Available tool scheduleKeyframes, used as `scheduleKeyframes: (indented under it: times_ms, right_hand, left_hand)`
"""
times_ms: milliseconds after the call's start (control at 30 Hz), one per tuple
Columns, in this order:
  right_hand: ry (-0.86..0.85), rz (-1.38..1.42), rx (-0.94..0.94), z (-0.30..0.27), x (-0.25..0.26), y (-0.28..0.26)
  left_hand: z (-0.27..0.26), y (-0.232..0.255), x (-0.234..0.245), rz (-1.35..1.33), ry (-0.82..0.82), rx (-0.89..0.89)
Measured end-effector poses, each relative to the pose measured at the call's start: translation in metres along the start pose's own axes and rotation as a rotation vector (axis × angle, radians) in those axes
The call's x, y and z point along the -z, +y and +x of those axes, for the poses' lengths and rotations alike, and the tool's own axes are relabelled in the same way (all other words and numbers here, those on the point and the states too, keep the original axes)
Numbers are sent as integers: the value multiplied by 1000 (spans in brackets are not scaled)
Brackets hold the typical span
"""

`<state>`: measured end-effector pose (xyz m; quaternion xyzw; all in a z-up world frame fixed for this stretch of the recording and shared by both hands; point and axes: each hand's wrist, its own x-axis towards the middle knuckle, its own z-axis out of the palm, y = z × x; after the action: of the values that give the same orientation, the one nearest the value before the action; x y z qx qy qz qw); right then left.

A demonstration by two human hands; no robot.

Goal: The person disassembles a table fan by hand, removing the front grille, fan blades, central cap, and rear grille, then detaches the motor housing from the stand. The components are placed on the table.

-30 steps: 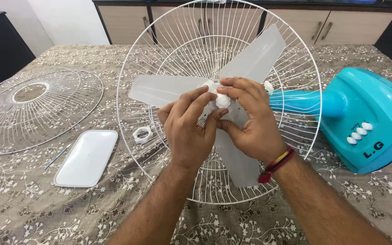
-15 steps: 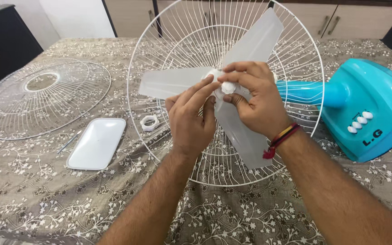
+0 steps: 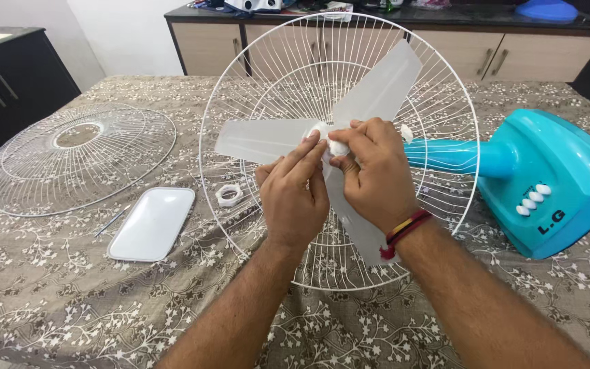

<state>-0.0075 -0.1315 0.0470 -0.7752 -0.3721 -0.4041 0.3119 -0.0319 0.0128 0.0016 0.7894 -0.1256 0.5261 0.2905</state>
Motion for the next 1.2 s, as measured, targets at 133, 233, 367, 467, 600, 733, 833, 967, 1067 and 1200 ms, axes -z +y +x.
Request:
scheduleKeyframes:
  times_ms: [133, 233, 367, 467, 600, 733, 833, 967, 1067, 1200]
  right_hand:
    - [-124, -190, 42, 14, 15, 2]
    - [-177, -343, 126, 22, 20, -1]
    - [-251, -323, 155, 31, 20, 3]
    - [-298, -371, 129, 37, 14, 6]
    - [-281, -389, 132, 38, 7, 13]
    - [-187, -378, 209, 34, 3, 18]
    - [-132, -350, 258, 33, 3, 17]
    - [-66, -329, 251, 47, 18, 16]
    - [-131, -332, 161, 50, 27, 9]
    - [-225, -285, 113, 34, 32, -2]
  left_hand:
    - [0, 1, 5, -27, -81, 59]
    - [5, -2, 9, 12, -199, 135]
    - [23, -18, 13, 127, -255, -4]
    - [33, -24, 15, 179, -346, -26]
    - [44, -22, 21, 184, -555, 62]
    - [51, -17, 27, 190, -606, 67]
    - [52, -15, 25, 172, -573, 38]
    - [51, -9, 23, 122, -551, 32]
    - [46, -5, 30, 87, -551, 56]
    - [44, 1, 34, 68, -533, 6]
